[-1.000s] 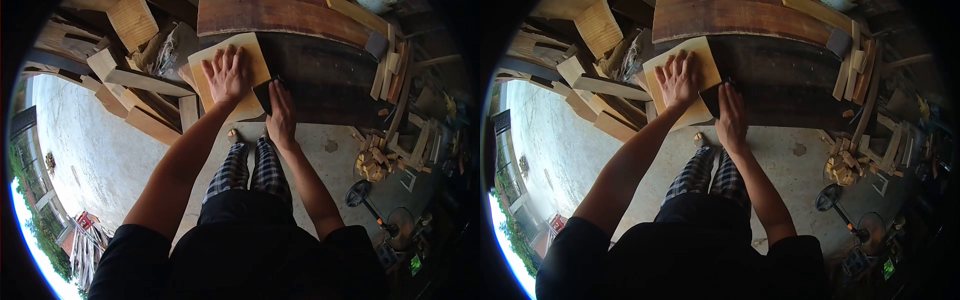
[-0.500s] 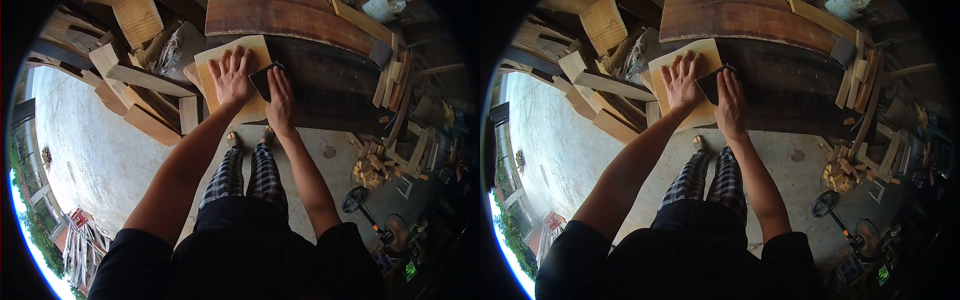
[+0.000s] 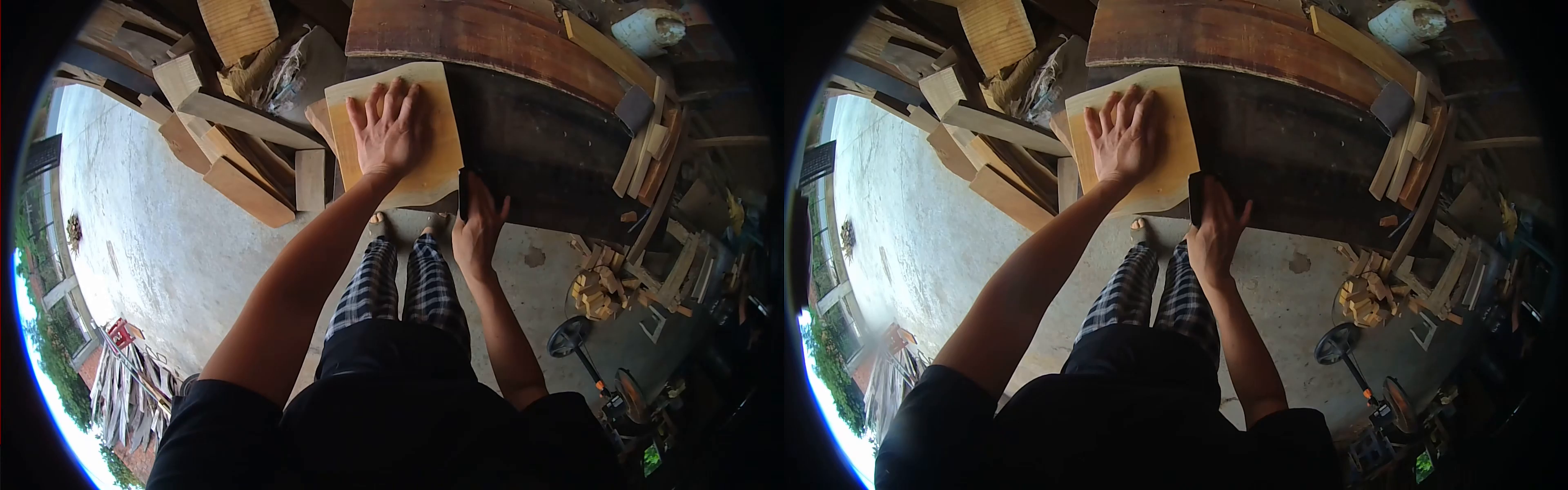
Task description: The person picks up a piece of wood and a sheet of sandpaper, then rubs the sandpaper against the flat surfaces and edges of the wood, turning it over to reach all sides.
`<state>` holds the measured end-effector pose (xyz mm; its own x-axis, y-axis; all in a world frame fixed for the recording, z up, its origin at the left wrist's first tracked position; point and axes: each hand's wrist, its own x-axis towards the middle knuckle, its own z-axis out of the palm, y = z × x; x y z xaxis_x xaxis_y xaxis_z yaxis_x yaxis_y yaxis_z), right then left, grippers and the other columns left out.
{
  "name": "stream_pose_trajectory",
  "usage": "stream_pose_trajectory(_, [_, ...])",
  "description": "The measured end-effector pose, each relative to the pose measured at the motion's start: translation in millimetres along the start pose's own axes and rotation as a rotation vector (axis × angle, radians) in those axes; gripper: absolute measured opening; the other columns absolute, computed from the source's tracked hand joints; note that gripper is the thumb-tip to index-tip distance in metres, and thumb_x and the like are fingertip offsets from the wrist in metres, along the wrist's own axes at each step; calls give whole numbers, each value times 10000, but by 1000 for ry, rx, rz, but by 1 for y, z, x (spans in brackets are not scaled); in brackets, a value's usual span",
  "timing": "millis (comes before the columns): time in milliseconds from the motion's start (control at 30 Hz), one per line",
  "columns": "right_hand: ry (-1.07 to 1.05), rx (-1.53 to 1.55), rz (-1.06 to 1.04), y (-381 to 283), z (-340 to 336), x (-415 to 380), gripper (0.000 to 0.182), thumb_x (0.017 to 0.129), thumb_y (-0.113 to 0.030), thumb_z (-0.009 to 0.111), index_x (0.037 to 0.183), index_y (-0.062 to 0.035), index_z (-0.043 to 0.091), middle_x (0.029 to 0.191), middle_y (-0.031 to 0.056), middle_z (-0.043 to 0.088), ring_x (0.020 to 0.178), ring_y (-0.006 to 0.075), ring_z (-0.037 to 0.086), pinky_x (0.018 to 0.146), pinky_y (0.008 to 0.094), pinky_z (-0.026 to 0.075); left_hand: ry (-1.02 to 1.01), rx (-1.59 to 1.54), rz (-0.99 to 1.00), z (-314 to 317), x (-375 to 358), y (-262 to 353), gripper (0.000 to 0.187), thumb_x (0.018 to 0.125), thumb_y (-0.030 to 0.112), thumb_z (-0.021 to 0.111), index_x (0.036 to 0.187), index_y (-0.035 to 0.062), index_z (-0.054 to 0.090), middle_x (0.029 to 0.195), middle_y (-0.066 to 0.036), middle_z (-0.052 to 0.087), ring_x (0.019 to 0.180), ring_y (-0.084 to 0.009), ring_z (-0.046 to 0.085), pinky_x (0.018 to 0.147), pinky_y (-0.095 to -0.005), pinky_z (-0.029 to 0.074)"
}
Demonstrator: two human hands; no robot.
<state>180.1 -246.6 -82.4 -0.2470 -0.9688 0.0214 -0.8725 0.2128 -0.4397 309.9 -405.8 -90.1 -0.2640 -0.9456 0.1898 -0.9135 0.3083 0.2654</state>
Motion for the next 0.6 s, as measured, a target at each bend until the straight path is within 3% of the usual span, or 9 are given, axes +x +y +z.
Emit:
stream_pose_trajectory(133, [103, 20, -90, -14, 10, 49, 694, 798, -28, 669, 1448, 36, 435, 1429, 166, 531, 1363, 287, 487, 1174, 639, 181, 13, -4, 0, 0, 0, 1, 562, 922, 376, 583, 1455, 240, 469, 1514, -50, 429, 1437, -309, 322, 1177, -627, 110])
stream_pose_trajectory(233, [75, 109, -55, -13, 16, 49, 684, 808, -3, 645, 1453, 43, 421, 1432, 186, 525, 1366, 292, 484, 1193, 601, 181, 14, 14, 3, 3, -1, 0, 557, 926, 374, 580, 1456, 242, 468, 1516, -46, 428, 1437, -310, 324, 1178, -625, 114])
stream_pose_trajectory(333, [9, 45, -38, 3, 9, 0, 688, 811, -5, 646, 1455, 51, 411, 1438, 201, 517, 1357, 287, 494, 1208, 573, 172, -15, 10, -6, -4, 0, 3, 547, 936, 375, 573, 1457, 244, 467, 1521, -42, 425, 1439, -308, 320, 1184, -617, 104])
stream_pose_trajectory(600, [67, -27, -80, -19, 13, 59, 632, 874, -68, 626, 1451, 65, 405, 1433, 199, 528, 1349, 273, 506, 1220, 529, 185, 21, 27, 9, 3, -4, -1, 530, 948, 382, 562, 1451, 242, 473, 1519, -45, 431, 1434, -306, 327, 1185, -608, 96])
